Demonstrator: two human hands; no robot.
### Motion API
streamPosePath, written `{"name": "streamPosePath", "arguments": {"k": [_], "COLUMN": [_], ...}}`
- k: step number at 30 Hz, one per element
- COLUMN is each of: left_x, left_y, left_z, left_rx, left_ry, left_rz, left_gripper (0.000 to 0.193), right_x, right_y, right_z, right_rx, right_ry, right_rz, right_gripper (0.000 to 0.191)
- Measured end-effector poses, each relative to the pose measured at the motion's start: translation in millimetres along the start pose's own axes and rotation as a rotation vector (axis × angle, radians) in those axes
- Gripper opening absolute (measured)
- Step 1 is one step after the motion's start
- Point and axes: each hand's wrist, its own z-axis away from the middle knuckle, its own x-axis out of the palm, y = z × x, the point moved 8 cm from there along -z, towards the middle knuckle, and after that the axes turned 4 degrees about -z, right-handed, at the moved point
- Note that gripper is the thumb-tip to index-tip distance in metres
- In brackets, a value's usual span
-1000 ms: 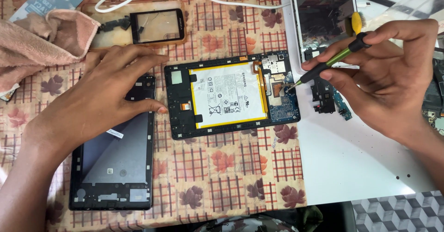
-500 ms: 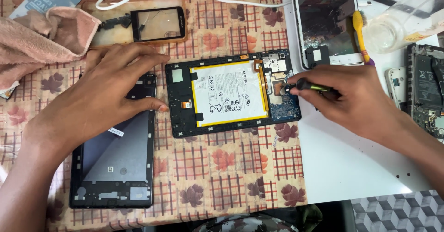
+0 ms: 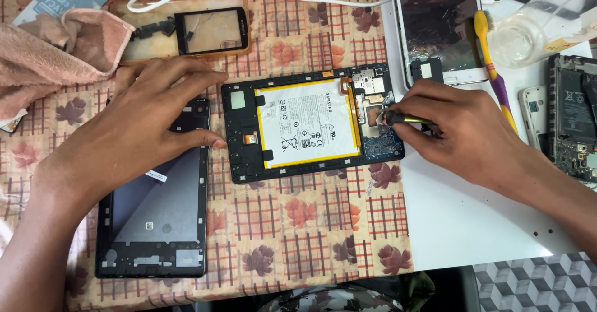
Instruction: The person uses a screwdriver to remove screws from a disassembled Samsung tablet, then lifts and removes a metal shielding plate from the motherboard area. The back cover and other components remain on the table.
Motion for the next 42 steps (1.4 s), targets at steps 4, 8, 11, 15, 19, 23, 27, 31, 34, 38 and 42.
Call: {"name": "streamPosePath", "arguments": {"k": [4,8,11,15,19,23,27,31,34,38,42], "left_x": [0.5,-0.9,0.3,-0.3,-1.6,0.4,-4.7,1.4,2.6,1.2,-0.5], "left_y": [-0.7,2.1,0.2,1.7,2.2,0.1,4.4,0.0,0.0,3.4,5.1], "left_z": [-1.1,-0.3,0.4,-0.3,0.9,-0.3,1.6,-0.2,-0.7,-0.4,-0.1], "left_rx": [0.0,0.058,0.043,0.039,0.015,-0.022,0.059,0.014,0.019,0.056,0.065], "left_ry": [-0.007,0.034,0.024,0.018,0.001,-0.031,0.028,-0.018,-0.023,-0.005,-0.005], "left_rz": [-0.006,0.003,0.022,0.01,0.0,-0.001,0.062,0.05,0.03,0.042,0.059], "left_gripper": [0.082,0.082,0.081,0.081,0.08,0.08,0.081,0.082,0.081,0.08,0.08], "right_x": [-5.3,-4.2,-1.9,-0.2,4.4,-3.0,-13.8,-16.4,-17.0,-4.4,-7.3], "right_y": [2.9,4.5,-1.3,-4.1,-5.2,-3.8,-1.5,5.6,4.9,20.9,22.6], "right_z": [-0.9,-1.7,-1.1,1.1,0.0,-5.0,-13.6,-37.8,-67.9,-105.5,-110.2], "right_rx": [0.051,0.069,0.008,0.012,0.034,0.03,0.004,-0.038,-0.203,-0.16,-0.117], "right_ry": [0.012,0.003,0.01,0.038,0.032,0.092,0.104,0.073,0.19,0.202,0.234], "right_rz": [-0.102,-0.077,-0.041,0.026,0.014,-0.087,-0.083,-0.043,-0.063,-0.055,-0.135], "right_gripper": [0.016,0.017,0.014,0.015,0.021,0.018,0.018,0.017,0.014,0.017,0.025]}}
